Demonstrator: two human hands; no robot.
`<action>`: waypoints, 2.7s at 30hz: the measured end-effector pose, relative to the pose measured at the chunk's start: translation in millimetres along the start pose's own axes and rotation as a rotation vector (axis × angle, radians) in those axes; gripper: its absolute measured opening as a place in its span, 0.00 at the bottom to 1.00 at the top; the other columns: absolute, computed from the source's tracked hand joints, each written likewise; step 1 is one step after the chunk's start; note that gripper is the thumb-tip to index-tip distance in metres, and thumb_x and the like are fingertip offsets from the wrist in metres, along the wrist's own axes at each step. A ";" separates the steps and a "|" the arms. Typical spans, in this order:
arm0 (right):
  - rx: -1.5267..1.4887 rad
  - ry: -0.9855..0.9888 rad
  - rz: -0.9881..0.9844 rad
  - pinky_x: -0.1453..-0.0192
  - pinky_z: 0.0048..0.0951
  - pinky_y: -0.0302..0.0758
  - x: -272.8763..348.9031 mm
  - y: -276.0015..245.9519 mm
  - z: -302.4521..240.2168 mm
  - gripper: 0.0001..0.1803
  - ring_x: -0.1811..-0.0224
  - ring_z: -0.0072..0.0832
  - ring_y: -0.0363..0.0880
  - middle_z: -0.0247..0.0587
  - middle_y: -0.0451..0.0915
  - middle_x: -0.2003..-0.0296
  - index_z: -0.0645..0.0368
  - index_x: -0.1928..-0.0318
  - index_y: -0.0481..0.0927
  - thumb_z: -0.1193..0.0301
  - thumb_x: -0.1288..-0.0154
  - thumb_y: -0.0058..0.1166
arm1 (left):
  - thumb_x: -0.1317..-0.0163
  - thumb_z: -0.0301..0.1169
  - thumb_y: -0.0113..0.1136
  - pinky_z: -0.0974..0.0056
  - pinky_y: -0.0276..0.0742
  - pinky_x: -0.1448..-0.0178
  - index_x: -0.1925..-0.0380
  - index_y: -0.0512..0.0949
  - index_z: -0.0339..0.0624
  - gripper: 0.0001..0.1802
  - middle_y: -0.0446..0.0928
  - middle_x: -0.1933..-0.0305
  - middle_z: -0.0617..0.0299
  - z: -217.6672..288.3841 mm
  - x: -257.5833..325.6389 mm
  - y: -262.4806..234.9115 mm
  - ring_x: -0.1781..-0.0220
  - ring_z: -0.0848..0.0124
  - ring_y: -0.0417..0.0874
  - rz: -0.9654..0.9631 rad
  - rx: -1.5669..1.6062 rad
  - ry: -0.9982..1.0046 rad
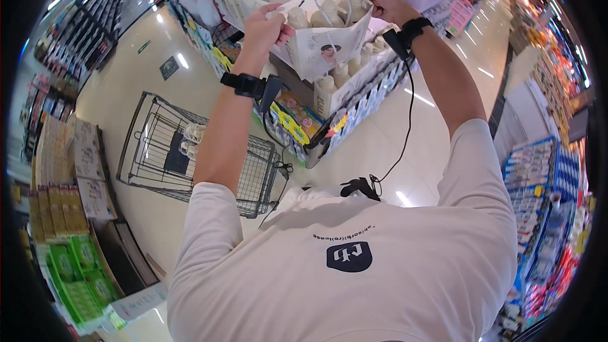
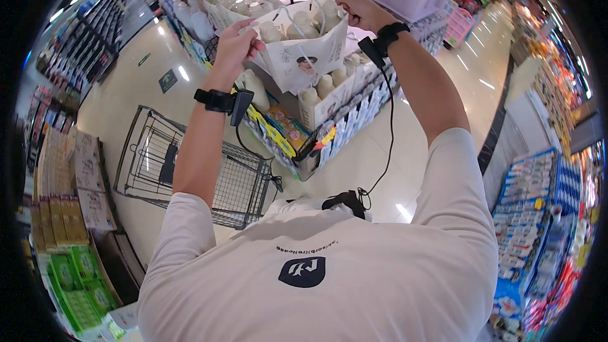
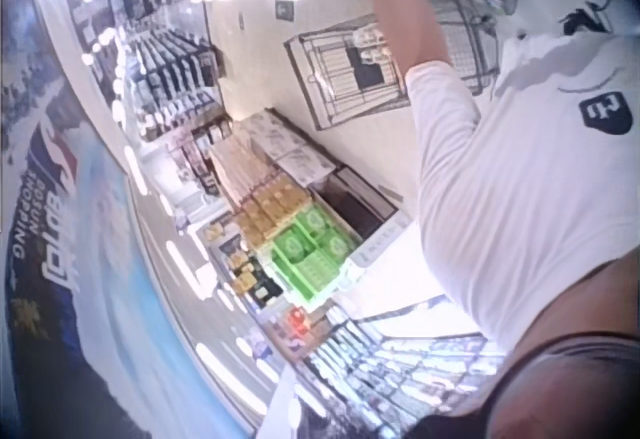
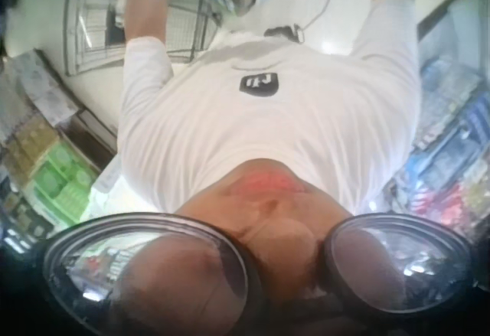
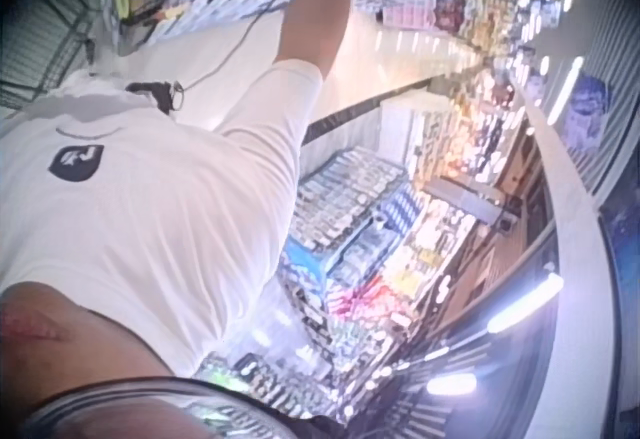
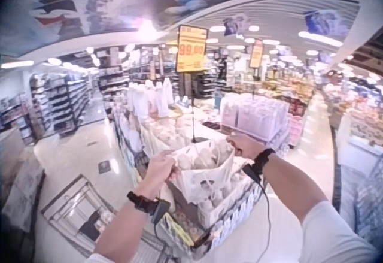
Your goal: Move items from a shopping cart and place them onto the supermarket shelves.
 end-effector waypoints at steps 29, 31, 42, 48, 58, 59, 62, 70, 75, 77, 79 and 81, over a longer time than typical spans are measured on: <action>0.179 -0.043 -0.278 0.71 0.25 0.72 -121.7 -44.5 37.5 0.27 0.73 0.22 0.74 0.31 0.66 0.79 0.55 0.76 0.68 0.45 0.32 0.43 | 0.29 0.42 0.43 0.74 0.68 0.73 0.46 0.66 0.39 0.20 0.73 0.74 0.65 -106.1 -18.8 13.7 0.76 0.79 0.72 0.475 -0.090 0.036; 0.095 -0.057 -0.248 0.78 0.22 0.70 -114.4 -47.6 55.2 0.24 0.77 0.20 0.74 0.29 0.67 0.81 0.55 0.75 0.68 0.48 0.31 0.44 | 0.29 0.40 0.45 0.74 0.68 0.72 0.47 0.68 0.39 0.18 0.73 0.71 0.66 -131.7 6.6 6.7 0.73 0.80 0.73 0.528 -0.139 0.026; 0.199 -0.518 -0.301 0.79 0.21 0.53 -1.3 49.1 134.7 0.17 0.81 0.12 0.54 0.26 0.61 0.85 0.62 0.76 0.69 0.68 0.29 0.45 | 0.35 0.29 0.50 0.72 0.69 0.74 0.59 0.76 0.34 0.11 0.76 0.75 0.63 -249.2 221.9 -47.5 0.77 0.77 0.75 0.823 -0.015 -0.580; 0.349 -0.388 -0.602 0.78 0.23 0.56 49.7 172.3 174.5 0.17 0.82 0.15 0.57 0.32 0.64 0.86 0.64 0.74 0.73 0.64 0.31 0.49 | 0.35 0.31 0.48 0.73 0.70 0.74 0.57 0.76 0.36 0.12 0.76 0.74 0.65 -277.0 334.7 -112.2 0.76 0.78 0.76 1.007 0.012 -0.647; 0.714 -0.105 -0.901 0.71 0.33 0.66 94.3 358.6 303.5 0.16 0.76 0.28 0.70 0.38 0.74 0.75 0.59 0.48 0.70 0.68 0.33 0.51 | 0.35 0.32 0.49 0.70 0.72 0.71 0.56 0.76 0.36 0.13 0.77 0.69 0.61 -265.6 435.7 -238.6 0.74 0.76 0.76 1.002 -0.141 -0.661; 0.715 -0.096 -0.903 0.71 0.33 0.66 96.6 371.5 313.5 0.16 0.76 0.28 0.70 0.38 0.74 0.75 0.59 0.48 0.70 0.68 0.33 0.51 | 0.35 0.32 0.49 0.70 0.72 0.71 0.56 0.76 0.36 0.13 0.77 0.69 0.61 -263.4 441.6 -249.5 0.74 0.76 0.76 1.000 -0.138 -0.669; 0.735 -0.016 -0.957 0.70 0.31 0.68 104.3 402.9 345.8 0.16 0.75 0.28 0.71 0.39 0.75 0.74 0.59 0.48 0.71 0.68 0.34 0.52 | 0.35 0.32 0.48 0.70 0.72 0.71 0.57 0.76 0.36 0.13 0.77 0.68 0.61 -254.3 454.1 -277.6 0.74 0.75 0.76 1.015 -0.158 -0.666; 0.745 0.064 -0.895 0.70 0.28 0.70 71.3 468.7 392.5 0.13 0.74 0.26 0.74 0.38 0.76 0.73 0.64 0.55 0.76 0.69 0.35 0.52 | 0.35 0.32 0.49 0.70 0.72 0.69 0.57 0.76 0.36 0.13 0.77 0.68 0.63 -259.8 424.3 -354.1 0.72 0.76 0.76 0.989 -0.193 -0.631; 0.426 0.501 -0.713 0.70 0.31 0.73 26.9 519.3 456.0 0.16 0.75 0.24 0.74 0.38 0.76 0.72 0.65 0.53 0.72 0.66 0.34 0.52 | 0.36 0.33 0.51 0.69 0.73 0.67 0.56 0.76 0.36 0.14 0.76 0.68 0.63 -301.5 358.8 -428.8 0.70 0.76 0.76 0.928 -0.329 -0.574; 0.350 0.658 -0.652 0.72 0.32 0.73 10.3 542.3 483.0 0.17 0.77 0.25 0.73 0.39 0.76 0.73 0.65 0.53 0.70 0.63 0.34 0.51 | 0.36 0.32 0.51 0.67 0.74 0.65 0.57 0.76 0.35 0.13 0.77 0.69 0.62 -320.2 318.4 -458.6 0.70 0.74 0.76 0.896 -0.428 -0.631; 0.272 0.810 -0.588 0.73 0.32 0.72 -5.1 562.3 512.3 0.19 0.78 0.26 0.73 0.39 0.75 0.74 0.64 0.53 0.69 0.60 0.33 0.50 | 0.37 0.31 0.51 0.65 0.75 0.63 0.57 0.76 0.34 0.13 0.77 0.68 0.60 -348.5 282.6 -487.7 0.69 0.72 0.77 0.864 -0.523 -0.600; 0.154 0.897 -0.608 0.77 0.30 0.70 -19.3 586.0 539.7 0.22 0.81 0.27 0.70 0.40 0.73 0.76 0.65 0.54 0.69 0.55 0.33 0.47 | 0.37 0.31 0.51 0.63 0.75 0.62 0.57 0.76 0.34 0.13 0.78 0.67 0.58 -384.7 249.2 -523.1 0.69 0.69 0.78 0.822 -0.617 -0.566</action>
Point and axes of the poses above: each hand's wrist, its own x-axis away from the middle knuckle, its own y-axis out of the palm, z = x × y, the point moved 5 cm from there along -x, towards the middle knuckle
